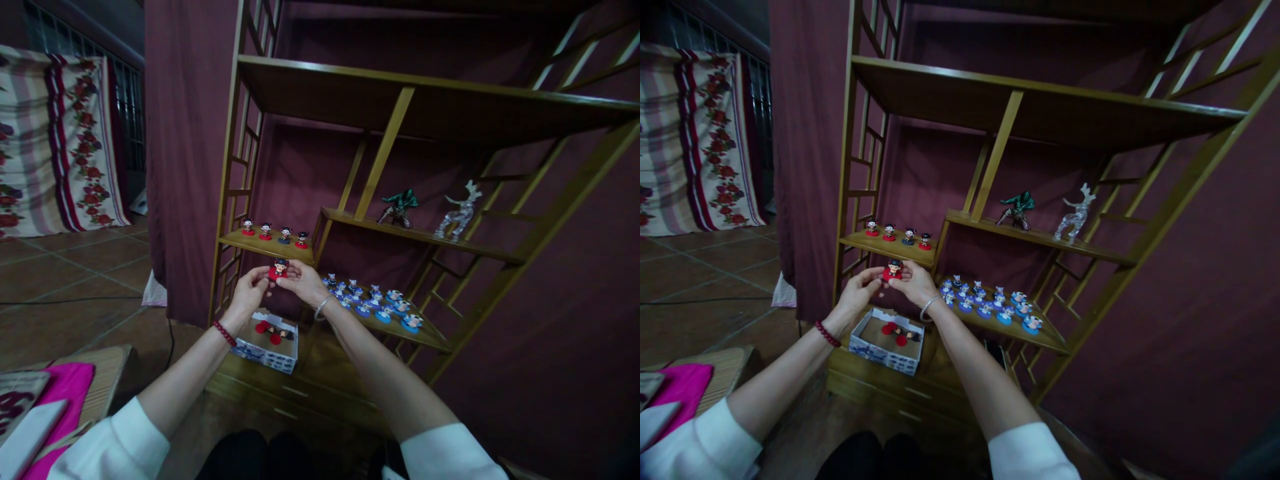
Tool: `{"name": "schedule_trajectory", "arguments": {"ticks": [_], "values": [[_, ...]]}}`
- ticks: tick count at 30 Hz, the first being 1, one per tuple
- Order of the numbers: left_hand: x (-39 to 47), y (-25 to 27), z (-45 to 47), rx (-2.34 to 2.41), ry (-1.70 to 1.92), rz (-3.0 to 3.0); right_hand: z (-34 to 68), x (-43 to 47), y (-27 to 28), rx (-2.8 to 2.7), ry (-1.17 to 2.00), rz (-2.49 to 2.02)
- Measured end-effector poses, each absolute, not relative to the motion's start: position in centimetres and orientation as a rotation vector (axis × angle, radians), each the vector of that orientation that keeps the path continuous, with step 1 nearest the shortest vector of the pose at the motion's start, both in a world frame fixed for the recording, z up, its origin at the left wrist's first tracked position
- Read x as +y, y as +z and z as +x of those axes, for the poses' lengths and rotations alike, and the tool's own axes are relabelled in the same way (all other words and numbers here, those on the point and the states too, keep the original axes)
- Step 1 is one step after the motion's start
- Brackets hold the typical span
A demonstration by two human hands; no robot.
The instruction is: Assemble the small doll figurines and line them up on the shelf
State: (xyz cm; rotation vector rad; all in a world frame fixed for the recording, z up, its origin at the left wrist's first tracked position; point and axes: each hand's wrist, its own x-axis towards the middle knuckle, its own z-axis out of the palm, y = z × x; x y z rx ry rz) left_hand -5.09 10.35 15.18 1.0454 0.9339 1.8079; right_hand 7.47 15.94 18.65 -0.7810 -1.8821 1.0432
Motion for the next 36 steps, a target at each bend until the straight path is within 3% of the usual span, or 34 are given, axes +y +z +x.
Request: {"name": "schedule_trajectory", "arguments": {"ticks": [12, 22, 36], "values": [[13.0, 15.1, -7.0, 1.026, 1.841, 1.275, 5.0, 18.1, 20.0, -1.805, 1.065, -0.739], [15.3, 15.6, -10.5, 1.445, 1.897, 1.718, 1.1, 21.6, 21.3, -1.889, 0.858, -0.775], [17.3, 16.8, -14.2, 1.984, 1.605, 2.156, -3.7, 27.4, 20.5, -1.958, 0.581, -0.958]]}}
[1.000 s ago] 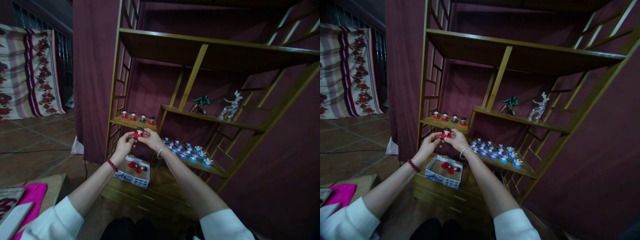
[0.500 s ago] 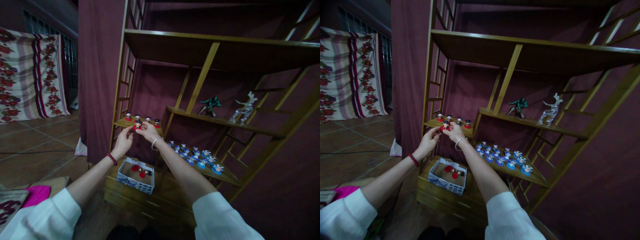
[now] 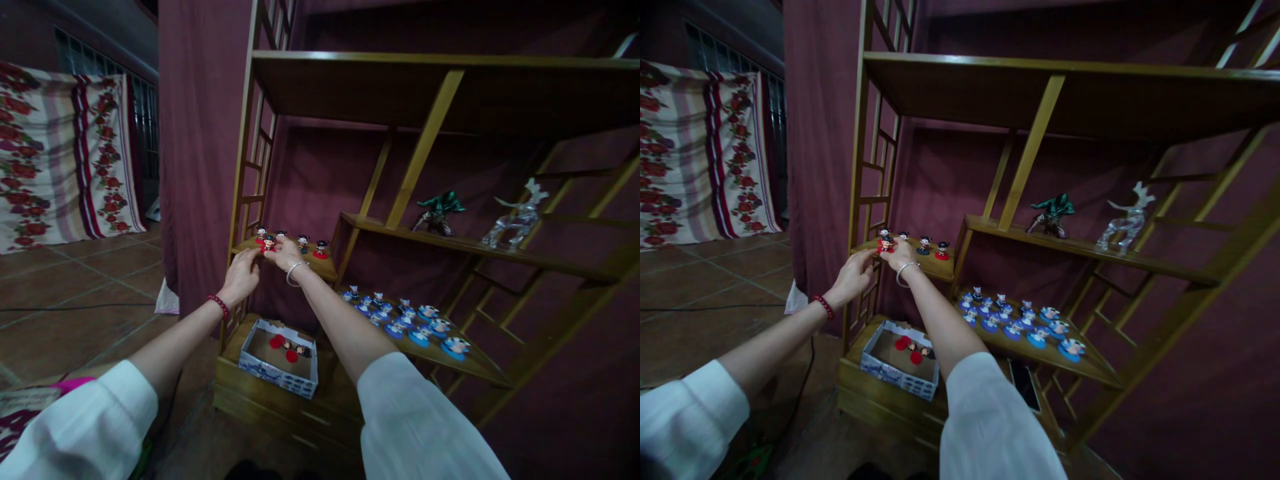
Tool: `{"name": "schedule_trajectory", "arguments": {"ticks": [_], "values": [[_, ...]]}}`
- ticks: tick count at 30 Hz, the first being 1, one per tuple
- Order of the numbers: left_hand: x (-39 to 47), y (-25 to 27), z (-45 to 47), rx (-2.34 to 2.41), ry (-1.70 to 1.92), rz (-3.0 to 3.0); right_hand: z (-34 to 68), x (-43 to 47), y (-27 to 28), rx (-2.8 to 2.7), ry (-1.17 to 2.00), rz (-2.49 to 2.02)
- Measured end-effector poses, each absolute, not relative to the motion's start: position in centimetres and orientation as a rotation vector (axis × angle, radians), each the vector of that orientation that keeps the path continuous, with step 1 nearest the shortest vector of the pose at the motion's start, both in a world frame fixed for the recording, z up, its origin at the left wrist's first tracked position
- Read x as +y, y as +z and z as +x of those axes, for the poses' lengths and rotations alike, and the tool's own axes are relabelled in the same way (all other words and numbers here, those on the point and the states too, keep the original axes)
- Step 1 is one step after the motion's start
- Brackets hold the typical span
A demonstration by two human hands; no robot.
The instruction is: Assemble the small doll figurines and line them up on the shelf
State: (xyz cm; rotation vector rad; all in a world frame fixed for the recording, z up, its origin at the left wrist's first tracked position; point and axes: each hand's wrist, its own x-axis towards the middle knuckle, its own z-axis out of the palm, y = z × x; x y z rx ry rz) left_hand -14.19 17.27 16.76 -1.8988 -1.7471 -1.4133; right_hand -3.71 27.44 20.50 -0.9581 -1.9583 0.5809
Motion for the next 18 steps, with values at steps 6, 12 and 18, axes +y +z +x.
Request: {"name": "schedule_trajectory", "arguments": {"ticks": [6, 12, 18], "values": [[18.4, 16.7, -15.9, -1.803, -1.299, -1.925, -5.3, 28.5, 20.5, -1.955, 0.542, -1.024], [19.0, 16.9, -16.7, -1.775, -1.286, -1.992, -6.2, 28.6, 20.7, -1.955, 0.525, -1.087], [19.7, 16.6, -17.3, -1.796, -1.199, -2.01, -6.9, 29.1, 20.7, -1.996, 0.414, -1.138]]}}
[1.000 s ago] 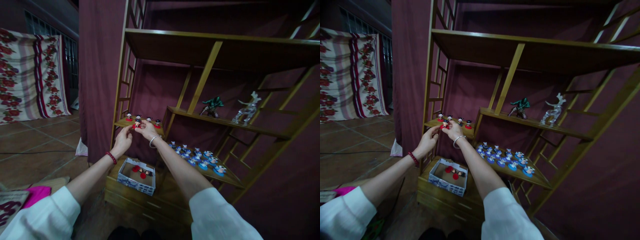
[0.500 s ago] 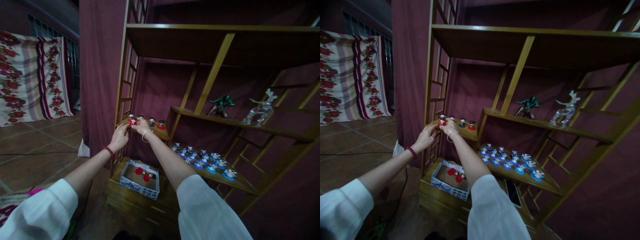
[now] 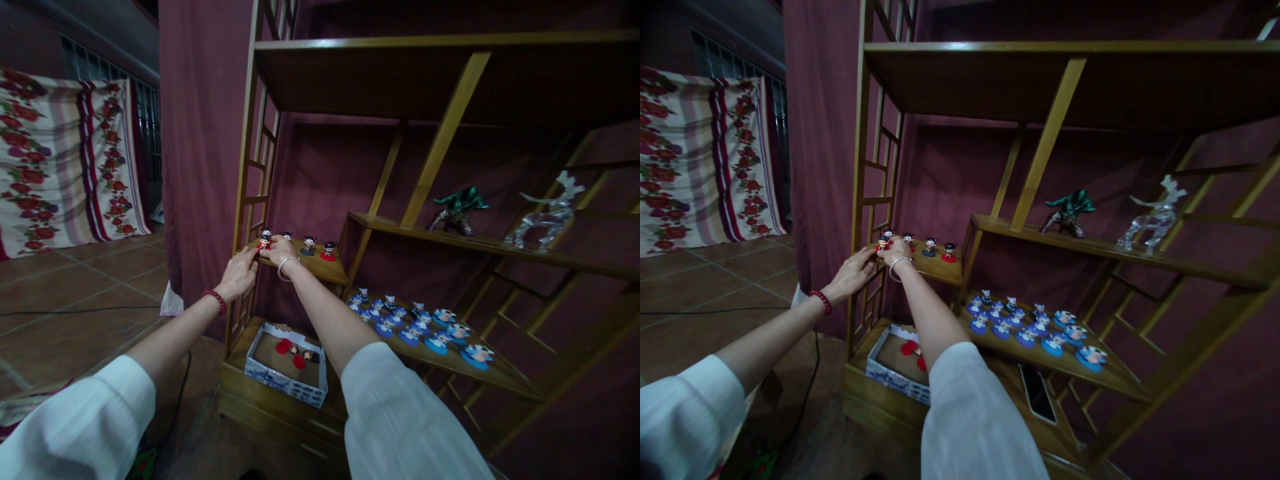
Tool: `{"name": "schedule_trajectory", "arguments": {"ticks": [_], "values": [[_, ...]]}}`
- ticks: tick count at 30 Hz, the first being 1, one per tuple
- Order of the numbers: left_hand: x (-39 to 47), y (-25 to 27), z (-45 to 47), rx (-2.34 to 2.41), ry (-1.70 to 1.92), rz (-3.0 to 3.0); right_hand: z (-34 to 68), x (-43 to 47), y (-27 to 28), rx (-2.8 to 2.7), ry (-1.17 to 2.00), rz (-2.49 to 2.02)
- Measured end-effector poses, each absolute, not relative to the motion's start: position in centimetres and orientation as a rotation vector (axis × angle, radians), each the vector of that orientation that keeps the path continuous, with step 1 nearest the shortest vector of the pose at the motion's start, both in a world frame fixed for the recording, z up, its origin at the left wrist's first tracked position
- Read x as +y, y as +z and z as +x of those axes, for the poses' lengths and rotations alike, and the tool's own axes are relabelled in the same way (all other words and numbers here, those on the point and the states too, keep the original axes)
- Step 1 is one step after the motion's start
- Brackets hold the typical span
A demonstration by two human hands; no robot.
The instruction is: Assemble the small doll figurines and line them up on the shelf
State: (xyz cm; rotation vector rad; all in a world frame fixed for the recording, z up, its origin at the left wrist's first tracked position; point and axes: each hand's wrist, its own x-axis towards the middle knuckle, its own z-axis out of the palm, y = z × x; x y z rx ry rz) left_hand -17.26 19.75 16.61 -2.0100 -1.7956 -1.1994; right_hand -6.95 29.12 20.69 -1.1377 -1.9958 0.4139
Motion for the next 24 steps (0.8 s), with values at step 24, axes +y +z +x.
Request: {"name": "schedule_trajectory", "arguments": {"ticks": [24], "values": [[21.7, 15.9, -17.4, -1.873, -1.101, -1.906, -8.3, 29.8, 21.0, -2.081, 0.287, -1.267]]}}
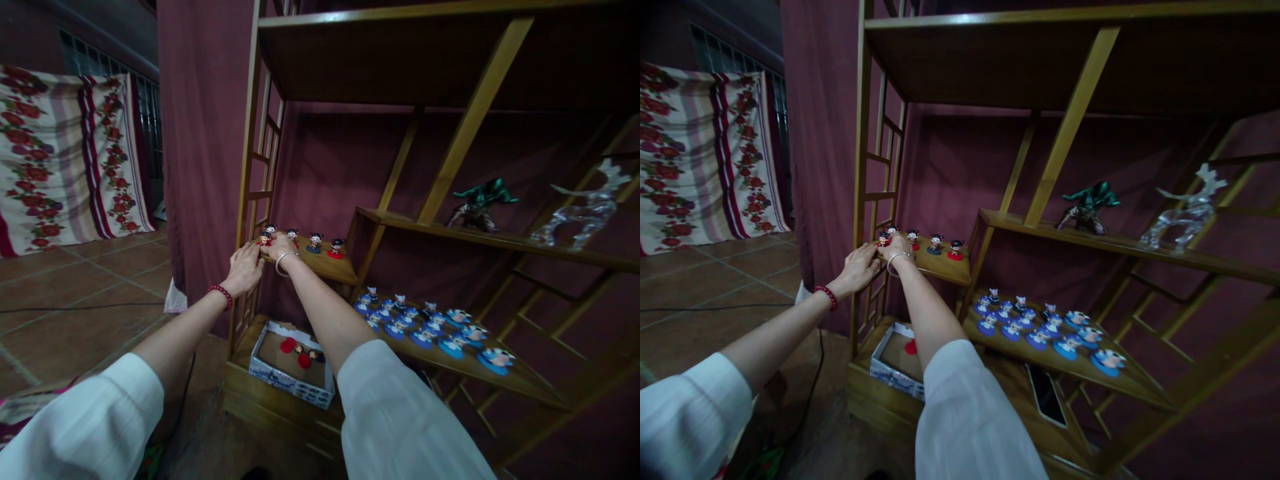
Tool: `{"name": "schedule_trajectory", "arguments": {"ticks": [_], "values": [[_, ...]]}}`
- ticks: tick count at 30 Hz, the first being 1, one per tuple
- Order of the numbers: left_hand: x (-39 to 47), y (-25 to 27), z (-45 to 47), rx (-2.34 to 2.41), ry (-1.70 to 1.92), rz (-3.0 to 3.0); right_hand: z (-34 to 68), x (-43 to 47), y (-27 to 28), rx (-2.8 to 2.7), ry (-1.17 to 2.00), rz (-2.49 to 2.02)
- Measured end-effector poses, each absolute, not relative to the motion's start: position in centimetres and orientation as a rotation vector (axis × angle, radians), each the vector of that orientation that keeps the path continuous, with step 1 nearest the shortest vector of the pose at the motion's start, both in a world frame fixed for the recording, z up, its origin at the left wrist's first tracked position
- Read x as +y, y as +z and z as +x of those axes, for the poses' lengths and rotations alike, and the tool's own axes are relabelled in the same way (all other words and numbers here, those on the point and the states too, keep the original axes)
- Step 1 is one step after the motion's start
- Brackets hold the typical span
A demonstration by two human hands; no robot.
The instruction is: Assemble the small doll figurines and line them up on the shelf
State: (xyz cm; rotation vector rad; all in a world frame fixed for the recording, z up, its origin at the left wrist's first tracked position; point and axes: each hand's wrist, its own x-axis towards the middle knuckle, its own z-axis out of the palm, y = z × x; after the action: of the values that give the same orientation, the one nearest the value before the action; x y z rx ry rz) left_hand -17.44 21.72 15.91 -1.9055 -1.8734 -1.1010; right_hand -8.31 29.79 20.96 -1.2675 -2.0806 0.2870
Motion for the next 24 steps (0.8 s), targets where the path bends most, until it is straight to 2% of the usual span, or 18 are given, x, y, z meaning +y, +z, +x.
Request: {"name": "schedule_trajectory", "arguments": {"ticks": [12, 24], "values": [[21.7, 16.3, -17.5, -1.883, -1.048, -1.882, -8.3, 30.8, 20.3, -2.079, 0.342, -1.218], [20.7, 16.6, -16.5, -1.913, -1.044, -1.852, -8.1, 30.2, 20.4, -2.106, 0.238, -1.246]]}}
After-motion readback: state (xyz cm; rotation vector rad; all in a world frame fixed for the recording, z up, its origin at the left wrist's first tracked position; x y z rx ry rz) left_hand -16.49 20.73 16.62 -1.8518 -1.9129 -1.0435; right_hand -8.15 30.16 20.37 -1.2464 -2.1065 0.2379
